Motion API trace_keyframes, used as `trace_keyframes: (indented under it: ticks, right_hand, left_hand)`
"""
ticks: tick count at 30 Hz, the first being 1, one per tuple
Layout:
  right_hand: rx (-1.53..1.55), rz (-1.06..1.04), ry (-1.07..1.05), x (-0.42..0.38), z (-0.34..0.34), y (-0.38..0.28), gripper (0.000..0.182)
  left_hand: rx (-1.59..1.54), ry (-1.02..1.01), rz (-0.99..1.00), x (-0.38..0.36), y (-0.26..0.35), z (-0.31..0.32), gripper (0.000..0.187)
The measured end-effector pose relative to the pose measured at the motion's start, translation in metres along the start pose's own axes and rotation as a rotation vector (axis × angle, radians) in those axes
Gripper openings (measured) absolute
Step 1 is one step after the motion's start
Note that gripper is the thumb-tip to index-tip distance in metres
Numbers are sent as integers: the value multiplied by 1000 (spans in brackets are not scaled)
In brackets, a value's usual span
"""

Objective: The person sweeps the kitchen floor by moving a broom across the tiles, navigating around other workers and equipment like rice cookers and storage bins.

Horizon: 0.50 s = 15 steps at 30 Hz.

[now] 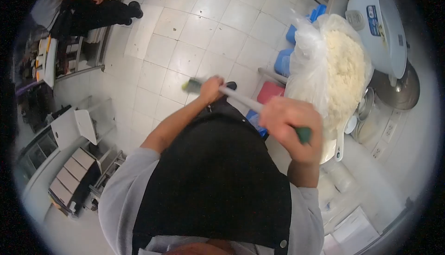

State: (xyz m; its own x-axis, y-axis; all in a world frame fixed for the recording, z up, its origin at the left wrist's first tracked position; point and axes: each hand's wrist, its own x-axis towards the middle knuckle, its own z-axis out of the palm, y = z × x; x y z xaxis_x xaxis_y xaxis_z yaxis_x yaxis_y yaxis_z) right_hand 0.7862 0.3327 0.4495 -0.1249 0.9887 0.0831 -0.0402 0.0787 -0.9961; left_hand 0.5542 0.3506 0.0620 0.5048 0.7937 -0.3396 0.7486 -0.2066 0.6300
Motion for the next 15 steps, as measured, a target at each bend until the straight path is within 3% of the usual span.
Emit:
trace_keyframes:
  ticks: [2, 5, 7, 10, 12, 15]
  right_hand:
    - [-69, -78, 5, 0, 2, -22, 47]
    - [-232, -193, 36, 1, 14, -27, 54]
    - [-338, -242, 40, 0, 16, -35, 56]
    - [-385, -358, 153, -16, 1, -64, 57]
    - [-223, -404, 1, -28, -34, -90, 52]
    - [-176, -327, -37, -7, -45, -115, 43]
  left_hand:
    - [-31, 154, 119, 60, 20, -9, 26]
    - [28, 203, 58, 132, 52, -43, 26]
    - [-106, 353, 96, 155, 65, -58, 25]
    - [-115, 346, 210, 122, 96, -76, 24]
    - [-53, 253, 273, 89, 114, -72, 23]
    - [-51, 124, 428, 71, 114, -59, 24]
